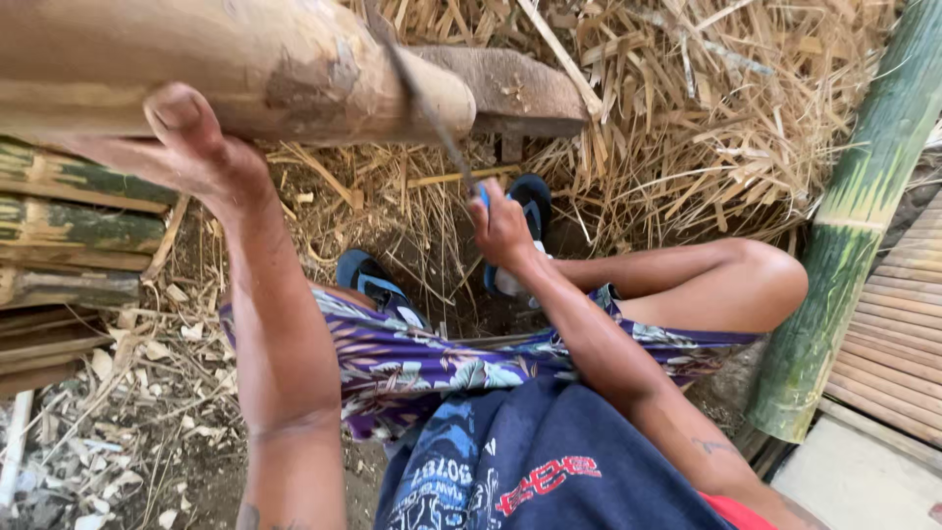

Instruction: The person sits cross-legged on the ground and uses a hand saw to cut a large bamboo log that is resting on a wooden support. The person holds the bamboo steady with their left hand while sawing with their right hand, creating a pile of sawdust.

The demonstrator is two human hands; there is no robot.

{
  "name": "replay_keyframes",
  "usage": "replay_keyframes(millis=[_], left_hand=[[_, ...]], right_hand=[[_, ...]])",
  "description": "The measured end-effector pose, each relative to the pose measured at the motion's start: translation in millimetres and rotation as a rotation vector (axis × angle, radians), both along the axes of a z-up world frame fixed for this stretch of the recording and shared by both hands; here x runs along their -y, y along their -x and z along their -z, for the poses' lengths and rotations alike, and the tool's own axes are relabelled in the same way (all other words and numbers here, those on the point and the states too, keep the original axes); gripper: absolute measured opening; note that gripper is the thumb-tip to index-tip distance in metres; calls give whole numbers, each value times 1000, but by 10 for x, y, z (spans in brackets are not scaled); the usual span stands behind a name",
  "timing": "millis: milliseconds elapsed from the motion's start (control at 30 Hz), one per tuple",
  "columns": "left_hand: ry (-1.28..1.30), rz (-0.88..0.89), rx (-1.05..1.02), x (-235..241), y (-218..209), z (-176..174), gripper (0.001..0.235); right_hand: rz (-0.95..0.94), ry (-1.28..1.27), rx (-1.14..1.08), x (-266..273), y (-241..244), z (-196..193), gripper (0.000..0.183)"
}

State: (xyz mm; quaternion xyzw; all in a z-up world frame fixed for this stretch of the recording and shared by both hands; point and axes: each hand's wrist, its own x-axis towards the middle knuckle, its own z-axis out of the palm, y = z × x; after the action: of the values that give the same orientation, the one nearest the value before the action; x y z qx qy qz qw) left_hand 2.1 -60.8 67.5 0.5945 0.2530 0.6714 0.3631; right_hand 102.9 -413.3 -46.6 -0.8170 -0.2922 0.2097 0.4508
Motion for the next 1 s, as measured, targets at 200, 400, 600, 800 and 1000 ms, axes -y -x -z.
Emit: replay_keyframes(millis=[200, 400, 600, 800, 1000], left_hand=[[128, -24, -44, 94, -11, -18, 133], [69, -53, -30, 26, 69, -34, 124], [115, 56, 53, 113, 18, -47, 132], [65, -69, 17, -85, -44, 95, 132], [23, -28, 2, 54, -99, -48, 133]], right_hand=[[59, 133, -216, 108, -173, 103, 47], [60, 114, -45, 39, -98, 48, 41], [60, 204, 15, 67, -453, 296, 43], [100, 216, -26, 158, -277, 240, 43], [100, 231, -111, 174, -421, 196, 49]])
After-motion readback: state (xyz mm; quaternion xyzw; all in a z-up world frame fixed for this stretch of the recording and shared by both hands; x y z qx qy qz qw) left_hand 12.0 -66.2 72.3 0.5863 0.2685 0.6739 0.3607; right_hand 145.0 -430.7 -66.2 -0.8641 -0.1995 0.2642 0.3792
